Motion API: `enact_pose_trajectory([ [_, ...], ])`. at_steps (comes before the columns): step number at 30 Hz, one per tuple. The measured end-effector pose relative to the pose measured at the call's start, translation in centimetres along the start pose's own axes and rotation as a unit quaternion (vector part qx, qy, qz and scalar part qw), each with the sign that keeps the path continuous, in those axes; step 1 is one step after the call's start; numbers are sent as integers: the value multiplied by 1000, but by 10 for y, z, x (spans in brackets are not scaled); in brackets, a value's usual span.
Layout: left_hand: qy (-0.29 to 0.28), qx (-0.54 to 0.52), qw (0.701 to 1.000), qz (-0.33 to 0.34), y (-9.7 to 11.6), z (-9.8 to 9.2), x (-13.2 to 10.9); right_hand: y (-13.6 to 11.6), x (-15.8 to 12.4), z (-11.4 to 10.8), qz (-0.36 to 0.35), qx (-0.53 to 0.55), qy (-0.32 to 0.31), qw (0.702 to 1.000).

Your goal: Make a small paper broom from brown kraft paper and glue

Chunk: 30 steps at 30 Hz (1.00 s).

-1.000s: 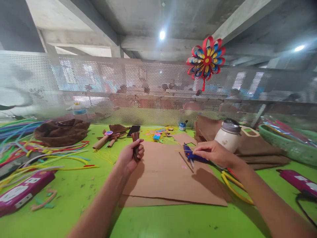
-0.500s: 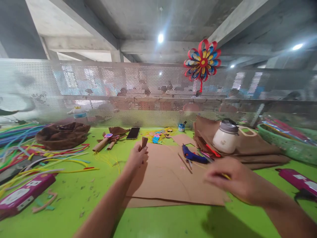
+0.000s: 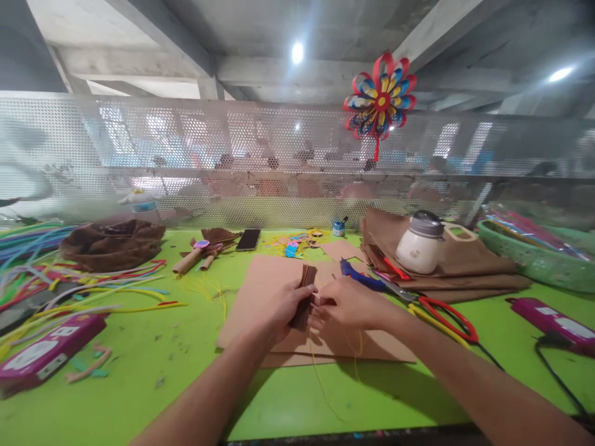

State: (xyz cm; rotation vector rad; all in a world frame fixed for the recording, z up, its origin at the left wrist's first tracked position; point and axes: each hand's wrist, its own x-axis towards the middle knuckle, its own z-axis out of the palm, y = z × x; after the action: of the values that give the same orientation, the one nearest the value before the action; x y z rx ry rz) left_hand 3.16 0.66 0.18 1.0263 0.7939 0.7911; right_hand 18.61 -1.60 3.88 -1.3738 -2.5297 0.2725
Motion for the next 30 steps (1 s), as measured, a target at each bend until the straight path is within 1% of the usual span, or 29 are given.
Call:
enact_pose_trajectory([
  [3,-22,16,1000,-14,-8,-1,4,11,1,10,12,104,26,994],
  [5,-40,14,999,-26,-9,-2,5,17,0,12,19,175,36,984],
  [7,-49,-3,998,-40,-6,-4,4,28,-3,10,28,246,12,969],
  [9,-35,-16,998,-44,-2,-7,2,43,-7,5,45,305,-48,950],
  [10,-25,-18,999,-45,0,-8,1,51,-9,2,56,324,-73,942],
  [11,-18,-17,999,-46,1,-10,1,57,-12,-2,66,332,-84,937],
  [13,-18,-15,999,-43,2,-11,0,65,-16,-9,70,325,-70,941],
  [14,-26,-20,999,-42,1,-11,0,65,-18,-11,63,315,-58,945],
  [17,-60,-41,996,-52,-5,-9,1,49,-21,-14,9,276,-56,959],
  [19,-72,-45,995,-60,-8,-6,2,31,-24,-10,-54,243,-72,966],
  [22,-64,-49,996,-43,-9,-4,2,2,-30,2,-164,201,-132,957],
  [24,-49,-65,996,-29,-8,-4,3,-16,-35,9,-221,162,-161,948],
  [26,-43,-76,996,-26,-8,-5,4,-29,-37,12,-249,105,-155,950],
  [27,-43,-78,996,-27,-8,-5,5,-33,-37,12,-251,75,-145,954],
  [29,-43,-78,996,-26,-9,-4,5,-37,-34,9,-240,35,-113,964],
  [30,-38,-76,996,-23,-9,-2,6,-37,-32,5,-231,32,-91,968],
])
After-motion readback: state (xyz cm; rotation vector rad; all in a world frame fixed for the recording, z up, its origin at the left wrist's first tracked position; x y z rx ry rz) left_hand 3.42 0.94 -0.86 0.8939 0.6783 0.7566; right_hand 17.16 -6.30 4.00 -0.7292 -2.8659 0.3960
